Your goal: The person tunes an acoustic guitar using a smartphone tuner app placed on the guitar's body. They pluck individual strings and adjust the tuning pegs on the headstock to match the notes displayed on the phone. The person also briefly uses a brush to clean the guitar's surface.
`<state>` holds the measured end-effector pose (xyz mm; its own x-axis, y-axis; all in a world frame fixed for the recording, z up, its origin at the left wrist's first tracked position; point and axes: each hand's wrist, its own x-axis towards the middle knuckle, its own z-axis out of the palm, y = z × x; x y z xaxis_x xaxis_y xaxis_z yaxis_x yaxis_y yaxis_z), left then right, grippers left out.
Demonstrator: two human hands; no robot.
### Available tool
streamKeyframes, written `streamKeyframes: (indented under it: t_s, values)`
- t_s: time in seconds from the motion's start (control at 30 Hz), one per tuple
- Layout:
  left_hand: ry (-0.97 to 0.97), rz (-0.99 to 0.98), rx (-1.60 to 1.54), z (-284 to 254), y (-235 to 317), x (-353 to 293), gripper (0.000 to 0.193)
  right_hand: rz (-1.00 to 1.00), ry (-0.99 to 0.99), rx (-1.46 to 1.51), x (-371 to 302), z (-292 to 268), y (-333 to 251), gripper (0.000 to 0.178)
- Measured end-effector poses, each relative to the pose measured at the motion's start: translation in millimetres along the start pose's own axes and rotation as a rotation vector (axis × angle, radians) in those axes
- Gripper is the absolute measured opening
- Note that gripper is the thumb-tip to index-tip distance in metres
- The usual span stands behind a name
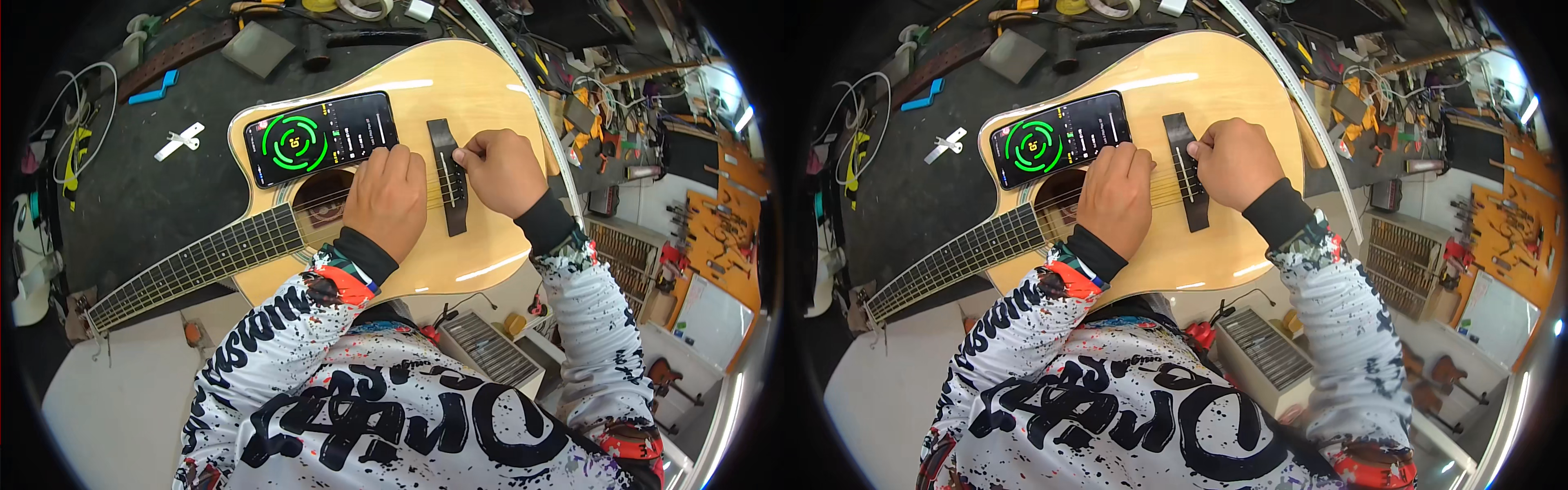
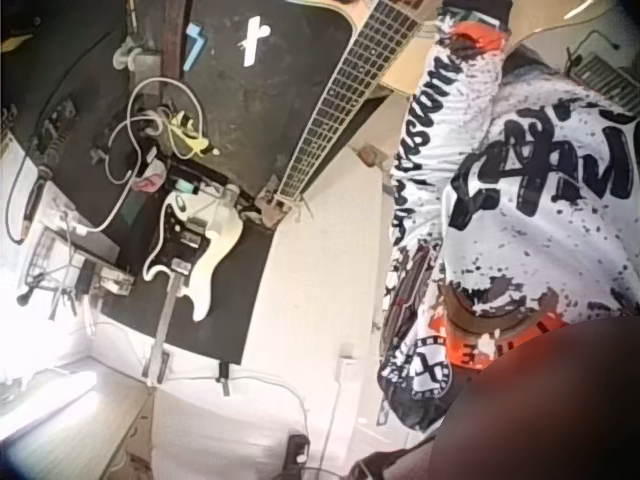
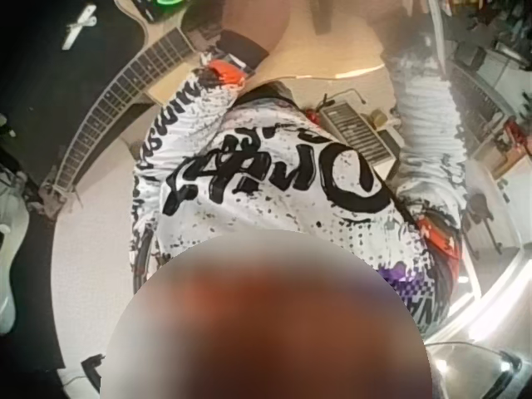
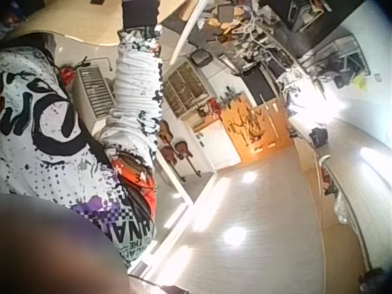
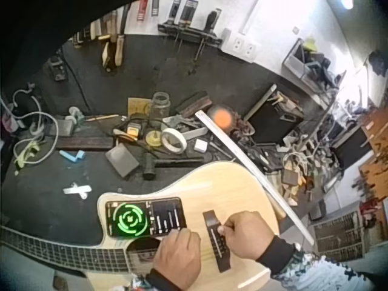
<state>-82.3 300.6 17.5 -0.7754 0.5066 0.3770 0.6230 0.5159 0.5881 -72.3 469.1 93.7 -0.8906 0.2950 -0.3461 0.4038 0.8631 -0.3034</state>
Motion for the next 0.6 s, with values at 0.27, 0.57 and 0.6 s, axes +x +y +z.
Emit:
streamKeyframes:
  t_s: [0.27, 0.57, 0.6]
  values:
    - [0.000, -0.007, -0.041, 2.8, -1.2, -6.4, 0.004, -0.049, 0.035, -0.138, -2.8, 3.9, -11.4, 0.023]
    - [-0.009, -0.011, -0.093, 1.2, -2.5, -6.4, 0.007, -0.062, -0.069, -0.039, 1.7, -6.7, -10.0, 0.017]
    - [0.002, 0.001, -0.100, 1.8, -2.4, -6.2, 0.007, -0.074, -0.041, 0.001, 1.3, -5.5, -9.2, 0.016]
